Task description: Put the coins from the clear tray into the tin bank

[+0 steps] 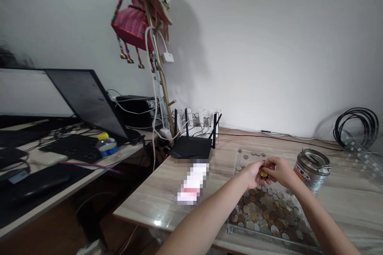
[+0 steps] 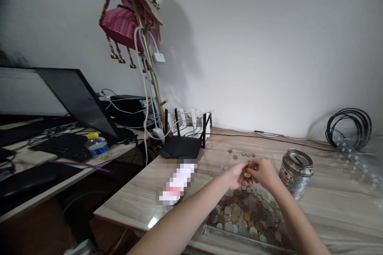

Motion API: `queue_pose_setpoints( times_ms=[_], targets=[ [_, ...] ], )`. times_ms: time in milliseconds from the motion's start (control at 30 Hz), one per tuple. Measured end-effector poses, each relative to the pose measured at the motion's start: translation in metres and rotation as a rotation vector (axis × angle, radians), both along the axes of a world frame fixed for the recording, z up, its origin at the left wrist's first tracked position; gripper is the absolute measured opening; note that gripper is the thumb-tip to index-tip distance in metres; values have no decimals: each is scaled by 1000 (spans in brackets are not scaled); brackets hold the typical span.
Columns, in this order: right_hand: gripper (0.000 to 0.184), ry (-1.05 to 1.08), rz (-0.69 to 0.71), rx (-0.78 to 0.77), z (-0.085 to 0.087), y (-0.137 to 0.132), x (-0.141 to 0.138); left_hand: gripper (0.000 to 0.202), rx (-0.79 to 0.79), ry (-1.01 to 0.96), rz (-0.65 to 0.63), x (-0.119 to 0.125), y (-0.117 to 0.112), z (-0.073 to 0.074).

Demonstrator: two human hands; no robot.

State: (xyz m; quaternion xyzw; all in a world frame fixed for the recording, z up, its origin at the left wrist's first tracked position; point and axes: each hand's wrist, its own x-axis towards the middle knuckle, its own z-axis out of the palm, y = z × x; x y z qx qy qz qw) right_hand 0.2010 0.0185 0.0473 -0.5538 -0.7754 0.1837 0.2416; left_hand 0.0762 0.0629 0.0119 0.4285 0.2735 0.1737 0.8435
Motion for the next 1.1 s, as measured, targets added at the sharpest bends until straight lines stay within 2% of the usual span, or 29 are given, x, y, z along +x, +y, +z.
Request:
queue_pose_setpoints(
  times_ms=[67,133,200,267,333,367,433,500,633,700,767,833,900,1000,1033,1100],
  targets=[
    [23,30,-23,16,5,-3,2,34,-7,-24,-21,0,1,-1],
    [25,11,-143,165,13,-8,8,34,-19,-53,-3,-1,2,-2],
    [29,-36,-402,381,21,-16,21,32,-36,-59,47,-2,3,-4],
    [34,-106,-738,535,29,-24,43,28,-56,-41,117,-3,3,-5],
    [36,-187,-1005,523,34,-31,67,25,-73,-31,172,-3,3,-5],
    [35,-221,-1075,466,35,-32,78,24,-76,-31,185,-3,3,-5],
    [31,-255,-1102,337,34,-32,95,23,-79,-33,186,-2,3,-5],
    [25,-255,-1074,278,31,-29,105,22,-76,-35,172,-2,3,-5],
    [20,-232,-1047,291,28,-27,109,22,-66,-39,167,-2,2,-4],
    [22,-241,-1006,410,29,-28,103,21,-71,-54,187,-2,1,-3],
    [29,-237,-945,631,31,-27,88,21,-99,-83,209,-3,0,-1],
    [33,-192,-823,761,30,-24,65,21,-139,-121,212,-4,0,0],
    [31,-151,-576,632,24,-18,39,26,-170,-173,198,-4,0,1],
    [23,-198,-130,257,10,-7,6,35,-198,-224,212,-2,2,1],
    [20,-223,-42,176,6,-4,-1,38,-206,-222,216,-1,3,1],
    [17,-240,17,96,1,-1,-10,40,-209,-205,192,0,2,2]
  ],
)
